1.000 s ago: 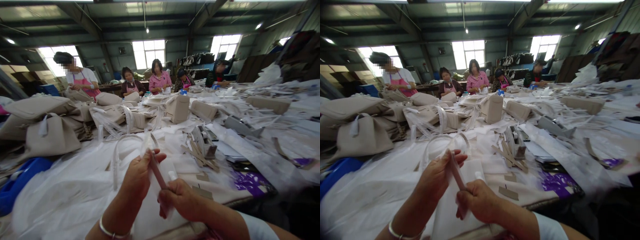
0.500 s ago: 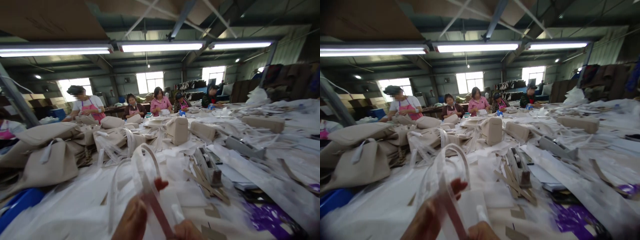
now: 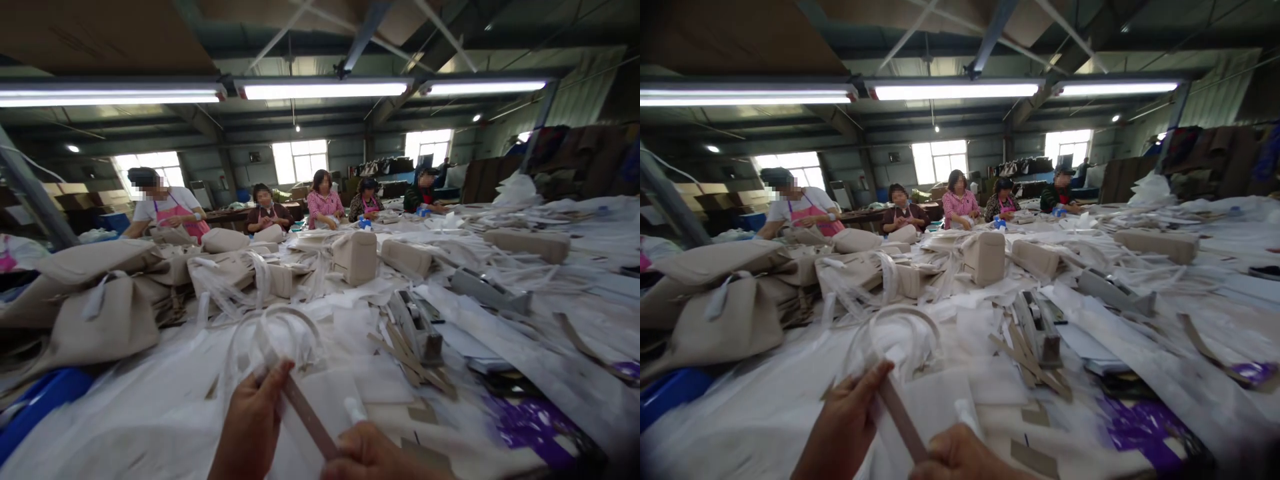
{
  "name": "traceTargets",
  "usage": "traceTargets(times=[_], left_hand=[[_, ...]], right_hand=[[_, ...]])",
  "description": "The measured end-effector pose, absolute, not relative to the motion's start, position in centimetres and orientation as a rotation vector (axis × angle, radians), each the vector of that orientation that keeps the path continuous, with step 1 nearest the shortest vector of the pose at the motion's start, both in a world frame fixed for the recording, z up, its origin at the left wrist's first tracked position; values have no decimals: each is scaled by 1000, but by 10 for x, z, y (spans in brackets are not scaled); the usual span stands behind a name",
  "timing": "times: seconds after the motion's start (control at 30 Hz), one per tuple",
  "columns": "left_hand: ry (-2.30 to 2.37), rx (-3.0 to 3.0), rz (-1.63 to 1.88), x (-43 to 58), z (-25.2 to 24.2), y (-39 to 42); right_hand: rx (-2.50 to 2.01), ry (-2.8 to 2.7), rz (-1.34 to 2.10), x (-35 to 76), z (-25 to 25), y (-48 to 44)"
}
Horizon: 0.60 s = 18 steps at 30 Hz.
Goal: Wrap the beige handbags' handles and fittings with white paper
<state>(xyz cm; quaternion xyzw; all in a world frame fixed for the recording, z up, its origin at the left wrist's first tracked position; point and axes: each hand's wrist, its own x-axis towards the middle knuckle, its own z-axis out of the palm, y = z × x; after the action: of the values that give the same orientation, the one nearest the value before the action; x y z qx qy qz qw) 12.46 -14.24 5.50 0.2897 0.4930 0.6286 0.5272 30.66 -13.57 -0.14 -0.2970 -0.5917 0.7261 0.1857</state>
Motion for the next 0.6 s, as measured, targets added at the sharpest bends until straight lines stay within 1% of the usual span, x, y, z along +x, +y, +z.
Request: traceTargets(times=[0.07, 0.17, 0.23, 0.27, 0.33, 0.4, 0.47, 0.5, 0.53, 0.6], left_hand=[[1086, 709, 1504, 121, 52, -142], [982, 867, 1261, 125, 36, -147], [1044, 945, 1108, 131, 27, -151], [1102, 954, 1099, 134, 24, -152], [1197, 918, 1195, 137, 21, -151], [1277, 886, 1352, 135, 23, -149], [1396, 937, 1477, 131, 28, -148], [1460, 991, 1536, 130, 31, -149], [1510, 1058, 1577, 131, 34, -151], [1534, 1196, 1605, 136, 37, -156]], right_hand=[[-862, -1591, 2089, 306, 1, -138], [-762, -1495, 2166, 305, 5, -135], [-734, -1488, 2175, 306, 5, -130], [-739, -1522, 2149, 306, 4, -128], [-760, -1684, 1988, 310, 2, -123], [-812, -1835, 1656, 316, 1, -119], [-903, -1824, 1335, 321, 1, -115], [-955, -1756, 1286, 322, 2, -114], [-1003, -1676, 1342, 322, 2, -114], [-1039, -1507, 1680, 319, 2, -116]])
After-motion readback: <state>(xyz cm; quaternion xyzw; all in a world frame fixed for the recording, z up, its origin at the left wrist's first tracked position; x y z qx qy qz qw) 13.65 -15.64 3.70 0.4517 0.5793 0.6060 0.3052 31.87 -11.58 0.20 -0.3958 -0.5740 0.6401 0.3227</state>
